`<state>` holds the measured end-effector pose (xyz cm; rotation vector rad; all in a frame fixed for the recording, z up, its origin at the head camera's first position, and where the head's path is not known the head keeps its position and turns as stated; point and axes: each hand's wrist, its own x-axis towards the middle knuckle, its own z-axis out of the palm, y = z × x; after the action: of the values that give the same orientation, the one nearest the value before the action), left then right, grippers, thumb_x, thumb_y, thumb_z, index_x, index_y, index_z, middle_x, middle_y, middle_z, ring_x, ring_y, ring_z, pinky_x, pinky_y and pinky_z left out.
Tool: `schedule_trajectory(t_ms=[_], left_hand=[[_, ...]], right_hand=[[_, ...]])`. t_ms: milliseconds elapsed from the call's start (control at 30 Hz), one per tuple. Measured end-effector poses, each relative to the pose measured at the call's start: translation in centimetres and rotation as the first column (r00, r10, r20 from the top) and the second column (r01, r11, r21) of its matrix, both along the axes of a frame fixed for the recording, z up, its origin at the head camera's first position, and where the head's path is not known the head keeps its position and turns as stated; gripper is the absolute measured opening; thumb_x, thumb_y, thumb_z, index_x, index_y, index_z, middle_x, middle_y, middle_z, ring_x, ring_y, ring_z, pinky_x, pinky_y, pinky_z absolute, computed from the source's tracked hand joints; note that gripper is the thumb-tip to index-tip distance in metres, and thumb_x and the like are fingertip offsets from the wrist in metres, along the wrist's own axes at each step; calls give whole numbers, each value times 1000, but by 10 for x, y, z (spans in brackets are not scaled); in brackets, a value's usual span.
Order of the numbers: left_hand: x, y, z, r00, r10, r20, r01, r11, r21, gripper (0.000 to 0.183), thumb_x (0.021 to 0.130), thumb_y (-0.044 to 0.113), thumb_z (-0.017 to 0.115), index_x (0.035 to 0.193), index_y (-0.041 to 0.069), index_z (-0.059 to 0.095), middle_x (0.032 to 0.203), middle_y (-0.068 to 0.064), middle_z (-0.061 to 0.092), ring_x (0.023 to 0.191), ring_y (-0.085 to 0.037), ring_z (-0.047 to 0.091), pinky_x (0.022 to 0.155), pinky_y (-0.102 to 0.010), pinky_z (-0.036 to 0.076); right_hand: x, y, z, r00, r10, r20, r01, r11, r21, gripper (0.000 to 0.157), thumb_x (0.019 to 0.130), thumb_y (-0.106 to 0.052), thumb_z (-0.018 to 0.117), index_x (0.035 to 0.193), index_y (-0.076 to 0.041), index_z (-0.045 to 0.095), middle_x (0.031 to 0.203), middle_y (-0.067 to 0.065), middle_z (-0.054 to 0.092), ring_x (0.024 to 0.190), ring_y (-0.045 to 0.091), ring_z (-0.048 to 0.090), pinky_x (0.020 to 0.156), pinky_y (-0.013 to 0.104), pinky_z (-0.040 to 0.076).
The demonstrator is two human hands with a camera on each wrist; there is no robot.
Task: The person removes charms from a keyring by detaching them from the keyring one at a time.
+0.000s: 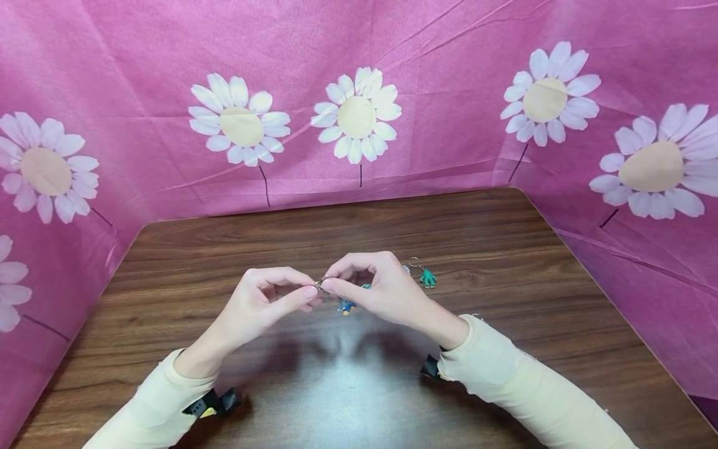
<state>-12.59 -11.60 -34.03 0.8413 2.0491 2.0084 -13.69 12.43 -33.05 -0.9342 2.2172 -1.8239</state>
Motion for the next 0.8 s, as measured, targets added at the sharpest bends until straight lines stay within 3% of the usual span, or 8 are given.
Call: schedule_trajectory(t_ms=[167,300,467,633,800], left_hand=[[1,1,1,999,-33,16,31,996,86,11,95,0,69,104,-5,72,96,-22,73,85,-29,74,80,-50,61],[1,4,0,998,-48,27,45,995,89,12,97,2,67,104,-6,70,98,-23,73,87,-26,74,82,-50,61],[2,8,-2,998,-45,53,41,997,63,13,100,2,62,105,-9,65,101,-25,72,93,-29,74,83,-54,60],[4,11,-5,999,50,10,-49,996,-77,11,99,11,67,106,3,69,96,-11,75,85,-26,74,75,-45,63],[10,14,-7,983,161,-84,-174,968,-183,13,96,22,74,107,16,77,92,-1,76,70,-21,72,64,-38,63]], right_hand=[[-6,4,-6,998,10,57,-10,1000,2,7,95,-7,72,101,-8,75,82,11,73,63,30,66,60,34,59],[-9,6,-9,993,54,108,-55,998,5,8,97,-8,70,103,-6,75,86,13,73,65,25,66,62,34,59],[-8,8,-10,993,73,96,-76,997,29,11,97,-10,70,106,-8,76,91,13,74,65,18,63,59,30,56],[-7,11,-13,997,40,60,-44,997,63,9,96,-11,71,104,-11,77,86,7,73,61,17,61,54,29,53],[-5,15,-15,999,31,39,-35,994,103,9,96,-15,72,103,-14,77,83,3,72,61,18,59,53,27,49]])
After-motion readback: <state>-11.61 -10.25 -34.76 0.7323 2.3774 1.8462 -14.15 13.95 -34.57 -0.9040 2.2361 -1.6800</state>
